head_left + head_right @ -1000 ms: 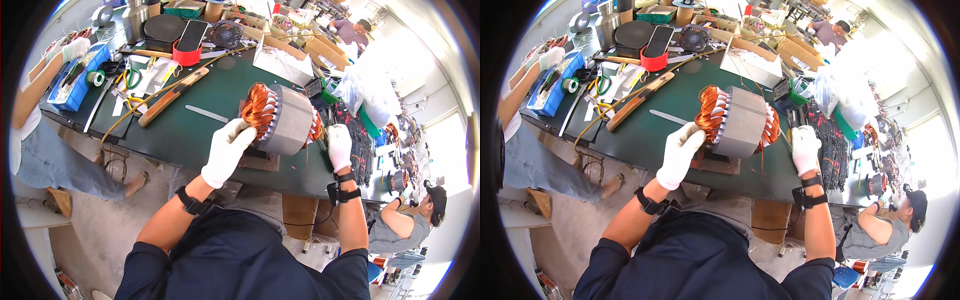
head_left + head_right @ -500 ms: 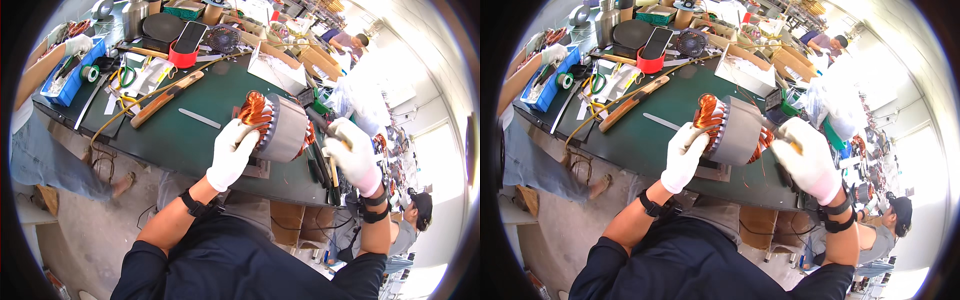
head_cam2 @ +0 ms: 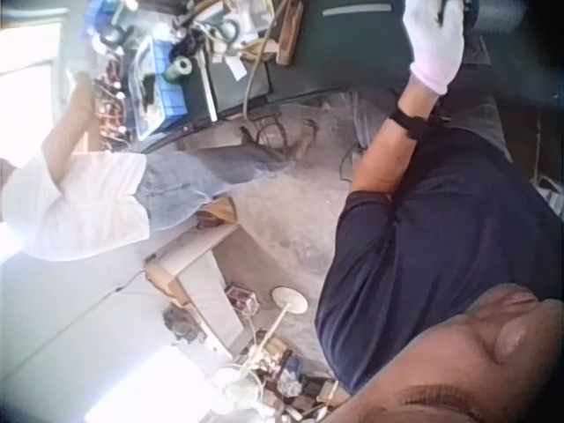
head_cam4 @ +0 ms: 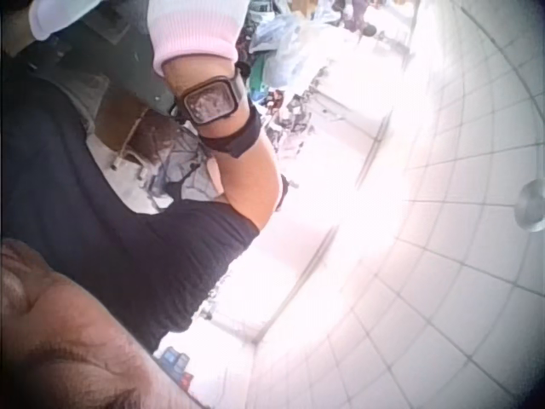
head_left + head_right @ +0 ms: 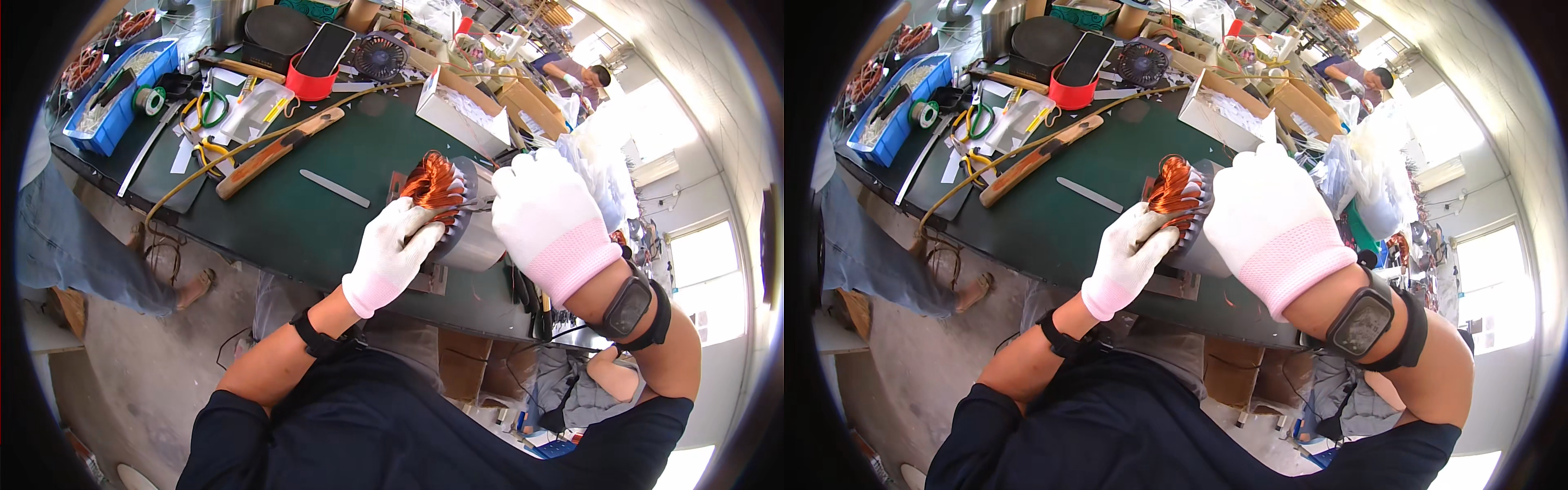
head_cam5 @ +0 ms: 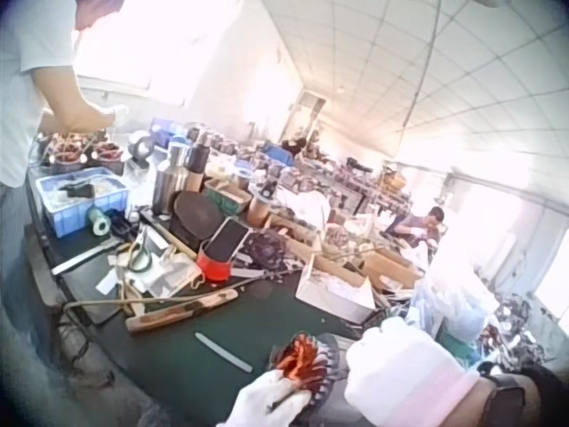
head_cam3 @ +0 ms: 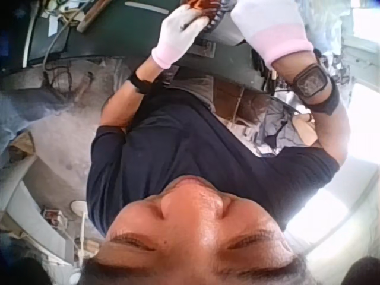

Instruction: Winding copper coils into a motor stator and securing them with tools and ties.

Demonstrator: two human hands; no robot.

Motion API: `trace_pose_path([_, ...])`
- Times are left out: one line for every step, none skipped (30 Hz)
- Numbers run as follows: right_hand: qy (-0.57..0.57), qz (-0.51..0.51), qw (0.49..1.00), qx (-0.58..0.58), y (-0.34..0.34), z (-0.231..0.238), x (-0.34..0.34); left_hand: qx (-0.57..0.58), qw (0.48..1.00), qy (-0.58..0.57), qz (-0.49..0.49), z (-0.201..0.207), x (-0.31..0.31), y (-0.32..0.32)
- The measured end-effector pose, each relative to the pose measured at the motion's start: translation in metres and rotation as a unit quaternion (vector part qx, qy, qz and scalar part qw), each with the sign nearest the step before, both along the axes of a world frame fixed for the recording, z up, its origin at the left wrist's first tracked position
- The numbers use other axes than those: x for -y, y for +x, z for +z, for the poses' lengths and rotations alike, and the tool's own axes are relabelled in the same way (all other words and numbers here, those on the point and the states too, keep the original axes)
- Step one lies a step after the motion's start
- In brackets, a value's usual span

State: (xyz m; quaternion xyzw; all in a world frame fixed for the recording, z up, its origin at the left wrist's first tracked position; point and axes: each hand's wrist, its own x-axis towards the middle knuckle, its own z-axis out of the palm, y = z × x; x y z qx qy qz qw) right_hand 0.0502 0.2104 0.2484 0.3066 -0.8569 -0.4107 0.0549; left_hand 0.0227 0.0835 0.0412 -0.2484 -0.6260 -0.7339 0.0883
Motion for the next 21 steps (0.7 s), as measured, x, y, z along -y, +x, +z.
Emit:
trace_pose_path([0.001,0.001,1.000,0.002,-0.002,-0.001,0.003,0.001,1.000,0.011,-0.006,-0.001,0.001,-0.001])
trace_pose_path([0.005,-0.004,1.000,0.012,-0.004,-0.001,0.007,0.001,1.000,0.014,-0.007,-0.002,0.000,-0.002])
trace_pose_path([0.009,-0.008,1.000,0.022,-0.006,0.000,0.010,0.033,0.997,0.051,-0.043,-0.003,0.000,-0.002])
trace_pose_path([0.012,-0.008,1.000,0.022,-0.008,0.003,0.008,0.065,0.991,0.088,-0.080,-0.004,0.000,-0.002])
trace_pose_path([-0.023,-0.001,0.998,0.057,-0.013,0.007,0.004,0.064,0.991,0.090,-0.077,-0.007,0.001,-0.003])
trace_pose_path([-0.058,0.006,0.994,0.092,-0.016,0.011,-0.001,0.091,0.984,0.106,-0.111,-0.011,0.001,-0.005])
trace_pose_path([-0.055,0.008,0.994,0.093,-0.016,0.011,-0.007,0.118,0.975,0.121,-0.144,-0.014,0.003,-0.006])
trace_pose_path([-0.083,0.015,0.992,0.090,-0.014,0.008,-0.018,0.118,0.975,0.119,-0.145,-0.014,0.003,-0.006])
trace_pose_path([-0.111,0.022,0.990,0.088,-0.012,0.004,-0.026,0.147,0.964,0.135,-0.177,-0.014,0.002,-0.007])
trace_pose_path([-0.123,0.033,0.989,0.072,-0.011,0.002,-0.030,0.178,0.950,0.149,-0.209,-0.013,0.002,-0.007])
trace_pose_path([-0.126,0.030,0.989,0.072,-0.009,0.000,-0.031,0.179,0.949,0.146,-0.212,-0.011,0.003,-0.006])
trace_pose_path([-0.150,0.027,0.986,0.061,-0.006,-0.003,-0.032,0.192,0.944,0.163,-0.213,-0.005,0.006,-0.005])
trace_pose_path([-0.174,0.024,0.983,0.049,-0.004,-0.006,-0.034,0.206,0.938,0.179,-0.213,0.000,0.008,-0.003])
trace_pose_path([-0.180,0.020,0.982,0.047,-0.003,-0.011,-0.036,0.231,0.926,0.212,-0.212,0.002,0.007,-0.002])
trace_pose_path([-0.199,0.022,0.979,0.029,-0.001,-0.017,-0.038,0.232,0.926,0.205,-0.215,0.001,0.006,-0.001])
trace_pose_path([-0.219,0.024,0.975,0.009,0.000,-0.023,-0.040,0.255,0.922,0.214,-0.199,0.000,0.006,0.000])
trace_pose_path([-0.227,0.014,0.974,0.002,0.002,-0.027,-0.042,0.276,0.916,0.221,-0.190,0.001,0.003,-0.001])
trace_pose_path([-0.239,0.024,0.971,-0.012,0.003,-0.031,-0.042,0.269,0.907,0.260,-0.195,0.000,0.001,-0.003])
trace_pose_path([-0.252,0.033,0.967,-0.027,0.004,-0.035,-0.042,0.268,0.905,0.264,-0.199,0.000,0.003,-0.004])
trace_pose_path([-0.250,0.021,0.967,-0.034,0.005,-0.034,-0.041,0.282,0.902,0.258,-0.200,0.006,0.003,-0.004])
trace_pose_path([-0.261,0.011,0.964,-0.042,0.005,-0.036,-0.043,0.295,0.901,0.250,-0.195,0.011,0.005,-0.002])
